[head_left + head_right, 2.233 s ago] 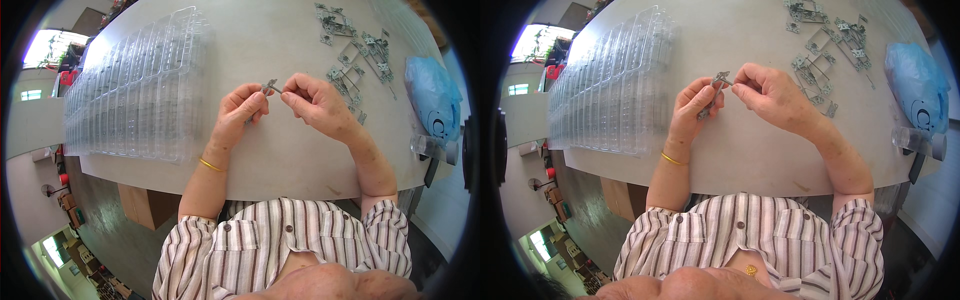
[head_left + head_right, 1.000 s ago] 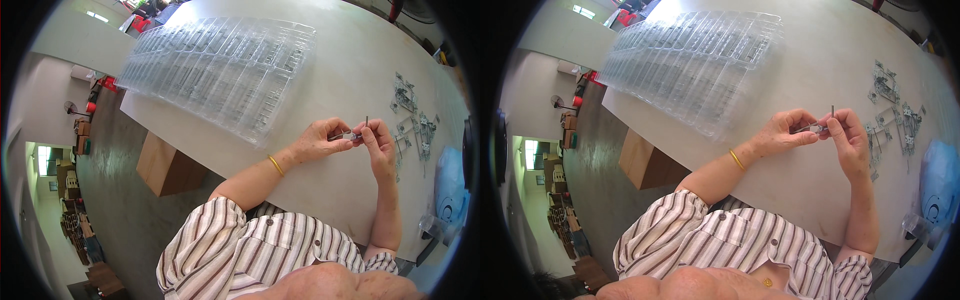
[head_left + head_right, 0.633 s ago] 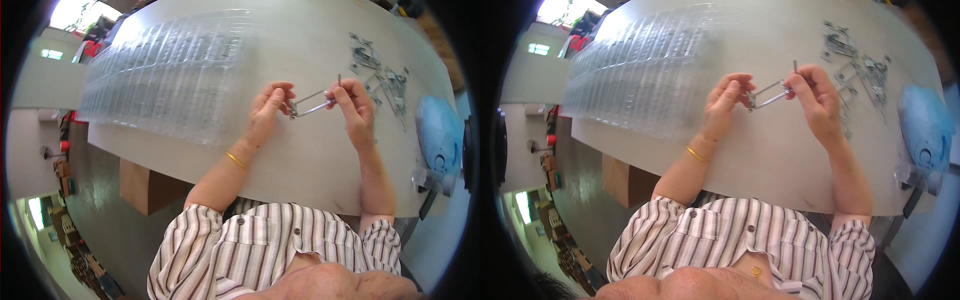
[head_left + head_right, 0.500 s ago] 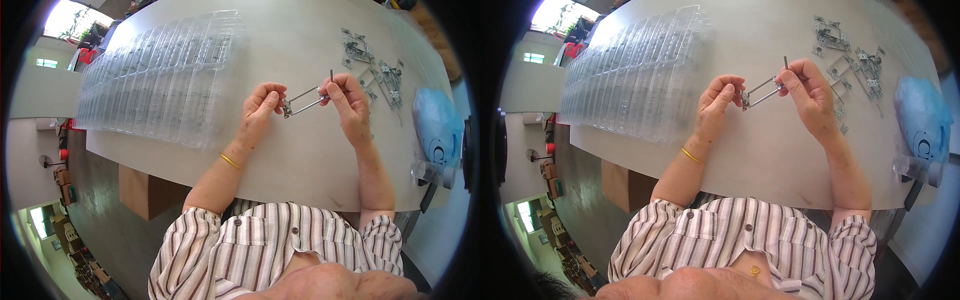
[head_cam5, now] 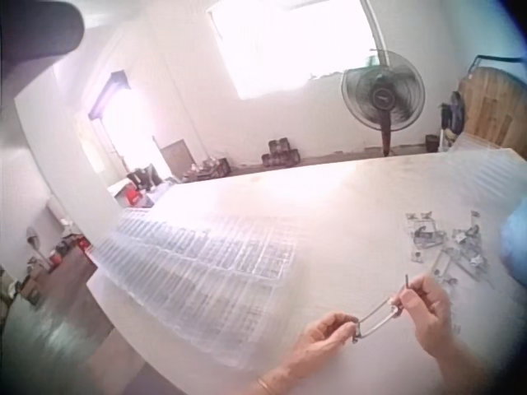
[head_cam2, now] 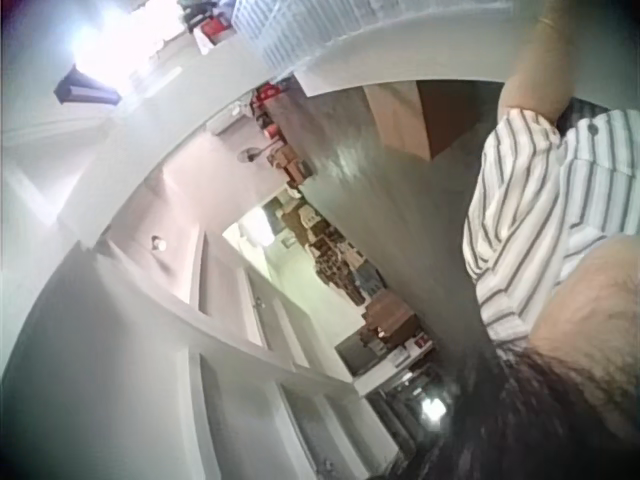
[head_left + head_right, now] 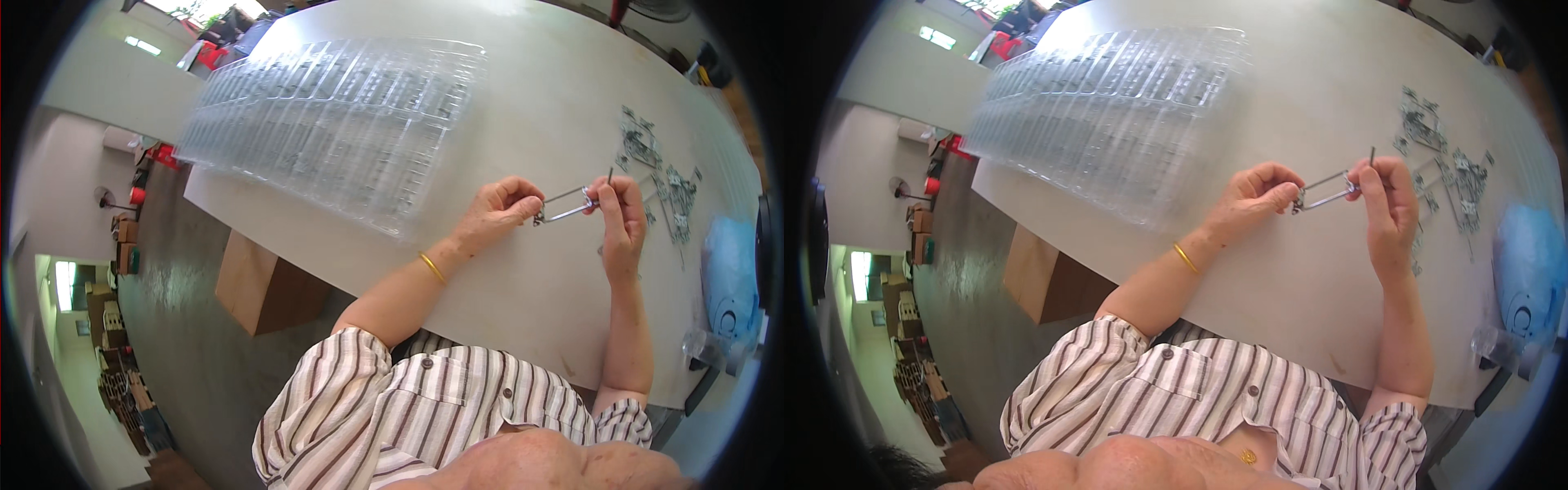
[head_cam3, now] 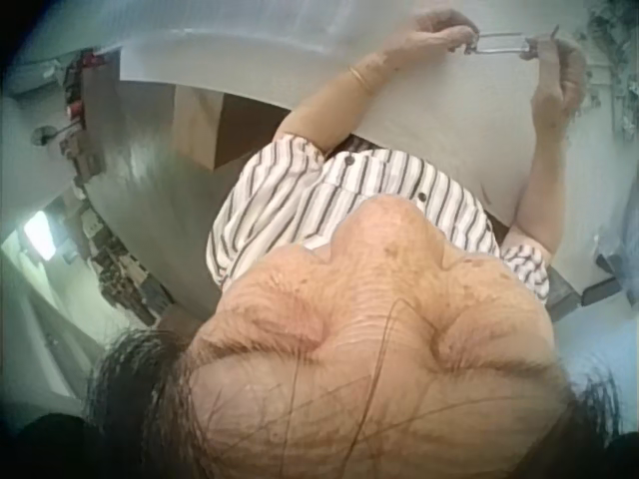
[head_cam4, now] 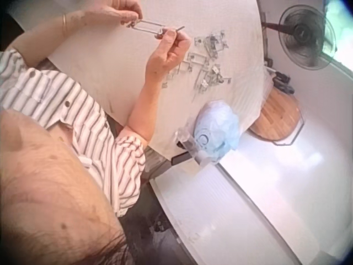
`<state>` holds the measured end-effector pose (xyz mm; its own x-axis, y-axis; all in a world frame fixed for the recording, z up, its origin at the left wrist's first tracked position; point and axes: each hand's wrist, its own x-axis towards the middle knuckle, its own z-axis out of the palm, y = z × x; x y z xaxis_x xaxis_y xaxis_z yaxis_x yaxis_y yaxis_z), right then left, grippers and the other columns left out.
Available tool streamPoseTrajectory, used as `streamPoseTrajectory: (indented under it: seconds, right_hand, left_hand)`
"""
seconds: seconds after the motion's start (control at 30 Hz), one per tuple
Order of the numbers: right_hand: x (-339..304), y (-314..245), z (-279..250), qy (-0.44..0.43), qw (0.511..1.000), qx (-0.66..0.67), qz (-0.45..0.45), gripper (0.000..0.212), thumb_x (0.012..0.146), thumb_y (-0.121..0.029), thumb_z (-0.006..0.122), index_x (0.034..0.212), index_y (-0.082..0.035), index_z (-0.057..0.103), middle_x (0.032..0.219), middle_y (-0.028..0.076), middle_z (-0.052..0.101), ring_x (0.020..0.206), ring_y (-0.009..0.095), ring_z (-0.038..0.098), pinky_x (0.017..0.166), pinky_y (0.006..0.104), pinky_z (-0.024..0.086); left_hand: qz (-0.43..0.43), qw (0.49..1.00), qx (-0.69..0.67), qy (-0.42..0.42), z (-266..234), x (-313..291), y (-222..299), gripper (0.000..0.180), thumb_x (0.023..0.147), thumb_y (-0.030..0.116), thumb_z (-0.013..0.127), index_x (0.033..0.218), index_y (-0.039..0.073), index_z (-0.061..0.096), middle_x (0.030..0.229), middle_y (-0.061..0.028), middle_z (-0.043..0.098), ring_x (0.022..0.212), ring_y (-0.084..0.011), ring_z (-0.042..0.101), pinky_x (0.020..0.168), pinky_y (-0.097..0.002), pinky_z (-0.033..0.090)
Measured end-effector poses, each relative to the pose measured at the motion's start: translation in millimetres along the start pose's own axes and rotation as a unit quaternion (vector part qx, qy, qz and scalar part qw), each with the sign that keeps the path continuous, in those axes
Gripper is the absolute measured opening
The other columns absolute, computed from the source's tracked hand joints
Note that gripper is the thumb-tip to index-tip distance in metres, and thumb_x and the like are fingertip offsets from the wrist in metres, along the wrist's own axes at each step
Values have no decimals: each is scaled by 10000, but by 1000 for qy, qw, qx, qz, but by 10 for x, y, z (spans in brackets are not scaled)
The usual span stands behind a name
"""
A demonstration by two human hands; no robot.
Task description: The person assembles metal brackets by inserting metal pins into metal frames by hand and places them into compartments of a plastic tray.
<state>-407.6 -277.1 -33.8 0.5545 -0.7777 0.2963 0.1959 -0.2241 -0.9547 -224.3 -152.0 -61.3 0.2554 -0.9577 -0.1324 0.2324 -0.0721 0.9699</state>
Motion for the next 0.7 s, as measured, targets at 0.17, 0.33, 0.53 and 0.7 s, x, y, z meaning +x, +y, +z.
streamPoseTrajectory:
  seconds: [0.17,0.33,0.53,0.7]
  right_hand:
    - [16,20,-24,-5,1000,8,-8,105,1052,-121,527,1030,-39,589,965,42,635,810,83,570,754,245,497]
    - [43,71,-25,26,999,29,26,149,1071,-166,492,1019,-52,570,985,45,629,773,75,566,695,249,493]
    - [69,285,-78,89,986,110,94,145,1064,-177,496,1036,-52,566,958,44,641,688,74,583,613,256,497]
    - [23,225,83,121,984,68,112,156,1051,-212,523,1008,-67,560,871,34,609,663,69,560,588,237,470]
  left_hand:
    - [19,999,-28,-15,-27,55,-84,222,973,241,699,1067,39,700,859,22,649,772,-54,567,704,-215,473]
    - [35,999,-18,-8,-30,54,-104,219,981,229,690,1046,20,703,858,-1,670,765,-69,599,711,-231,500]
    - [40,998,-44,9,50,-16,27,220,988,207,681,1036,-7,699,850,-21,676,761,-84,616,716,-247,521]
    - [28,999,-40,10,205,-217,298,204,987,191,682,1033,-7,699,854,-24,678,753,-86,616,709,-243,522]
